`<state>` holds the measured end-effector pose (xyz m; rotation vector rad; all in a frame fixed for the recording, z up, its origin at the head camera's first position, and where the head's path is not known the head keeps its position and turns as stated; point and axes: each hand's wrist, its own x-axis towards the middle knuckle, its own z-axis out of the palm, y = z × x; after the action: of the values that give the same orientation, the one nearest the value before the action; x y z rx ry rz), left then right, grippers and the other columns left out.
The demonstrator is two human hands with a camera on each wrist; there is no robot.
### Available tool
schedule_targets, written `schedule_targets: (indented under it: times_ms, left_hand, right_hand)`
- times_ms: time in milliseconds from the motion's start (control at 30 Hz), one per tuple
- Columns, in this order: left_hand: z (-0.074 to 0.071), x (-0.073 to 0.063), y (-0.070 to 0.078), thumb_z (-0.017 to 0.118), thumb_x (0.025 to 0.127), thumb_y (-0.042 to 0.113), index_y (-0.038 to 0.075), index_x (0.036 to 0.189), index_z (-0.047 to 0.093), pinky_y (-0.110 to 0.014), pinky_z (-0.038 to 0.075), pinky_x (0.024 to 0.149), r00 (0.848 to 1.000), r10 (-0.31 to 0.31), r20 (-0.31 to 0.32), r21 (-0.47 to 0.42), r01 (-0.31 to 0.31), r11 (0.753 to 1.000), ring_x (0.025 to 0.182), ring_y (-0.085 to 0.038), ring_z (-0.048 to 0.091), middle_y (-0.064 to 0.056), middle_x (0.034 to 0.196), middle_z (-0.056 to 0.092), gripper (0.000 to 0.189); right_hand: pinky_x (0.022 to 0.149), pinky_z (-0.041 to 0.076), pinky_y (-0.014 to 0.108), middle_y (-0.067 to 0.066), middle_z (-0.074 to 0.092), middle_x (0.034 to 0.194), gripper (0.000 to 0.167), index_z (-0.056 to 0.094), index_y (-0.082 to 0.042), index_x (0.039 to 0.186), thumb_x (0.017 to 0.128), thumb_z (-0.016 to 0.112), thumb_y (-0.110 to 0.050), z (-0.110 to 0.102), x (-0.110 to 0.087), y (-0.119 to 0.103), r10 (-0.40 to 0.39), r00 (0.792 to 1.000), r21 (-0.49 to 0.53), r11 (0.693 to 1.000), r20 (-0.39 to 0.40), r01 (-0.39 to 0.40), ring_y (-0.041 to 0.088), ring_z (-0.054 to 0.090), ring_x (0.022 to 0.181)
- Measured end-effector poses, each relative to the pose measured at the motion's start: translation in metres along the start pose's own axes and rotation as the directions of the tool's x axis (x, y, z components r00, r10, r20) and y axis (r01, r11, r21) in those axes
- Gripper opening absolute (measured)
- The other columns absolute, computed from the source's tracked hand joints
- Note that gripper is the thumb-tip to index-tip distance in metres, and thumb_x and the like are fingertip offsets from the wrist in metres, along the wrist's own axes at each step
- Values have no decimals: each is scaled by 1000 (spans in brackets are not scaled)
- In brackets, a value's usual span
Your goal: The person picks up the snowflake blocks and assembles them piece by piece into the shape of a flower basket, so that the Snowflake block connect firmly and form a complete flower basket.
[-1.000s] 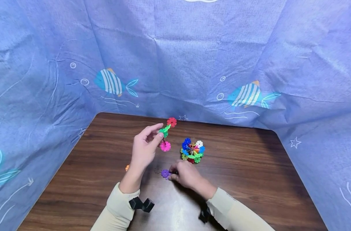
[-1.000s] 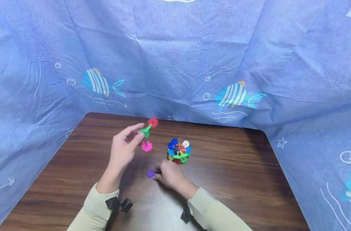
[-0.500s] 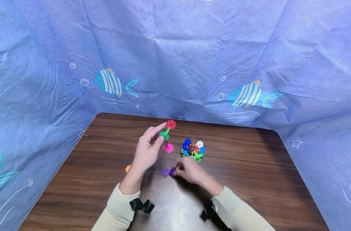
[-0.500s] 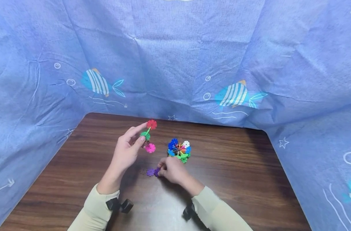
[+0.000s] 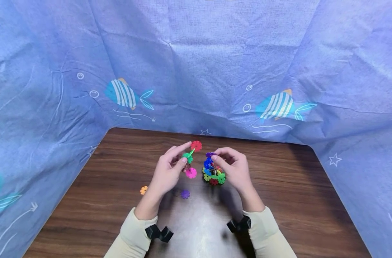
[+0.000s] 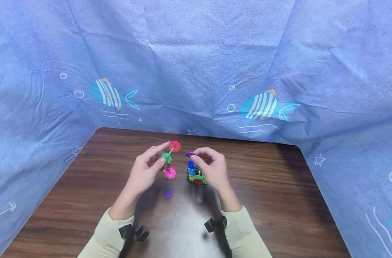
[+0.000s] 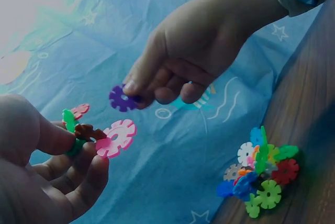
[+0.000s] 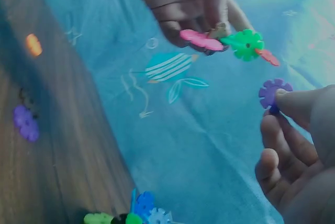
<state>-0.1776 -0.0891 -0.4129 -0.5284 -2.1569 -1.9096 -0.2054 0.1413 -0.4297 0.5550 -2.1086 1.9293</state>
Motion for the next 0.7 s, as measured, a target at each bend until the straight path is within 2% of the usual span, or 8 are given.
schedule_targets:
  times_ms: [100,200,367,567,700]
  left_hand:
    - [3,-1,-1,57,96,-9,9,142,62,-33,60,61,999,-2,33,-8,2,1000,71,-19,65,-17,97,59,49]
    - [4,0,-1,57,97,-9,10,142,62,-29,58,60,999,-10,51,-14,10,1000,71,-20,65,-17,96,58,49]
    - [6,-2,2,57,98,-7,13,141,64,-24,52,56,997,-25,71,20,24,1000,69,-18,62,-14,93,56,47]
    - [8,-3,1,57,98,-6,11,139,65,-23,49,55,995,-38,89,33,35,999,69,-17,61,-14,92,56,45]
    - [9,-3,2,57,98,-6,12,139,65,-23,48,53,995,-43,93,51,39,998,68,-17,60,-13,92,56,45]
  right_hand:
    - [61,55,21,3,72,83,11,73,5,101,90,75,4,-1,0,-2,-41,998,61,997,-49,44,10,63,71]
    - [60,54,20,6,73,85,11,74,5,101,90,76,3,0,1,0,-78,994,73,994,-74,83,10,62,70]
    - [58,53,20,12,73,90,12,76,2,100,89,78,-1,2,3,5,-126,988,45,990,-92,130,11,63,69]
    - [60,54,19,10,72,94,12,76,6,99,87,75,9,0,2,3,-148,984,22,988,-95,151,8,66,73]
    - [62,54,17,17,72,96,14,76,7,98,86,74,13,-2,3,3,-178,980,2,984,-90,179,7,68,77]
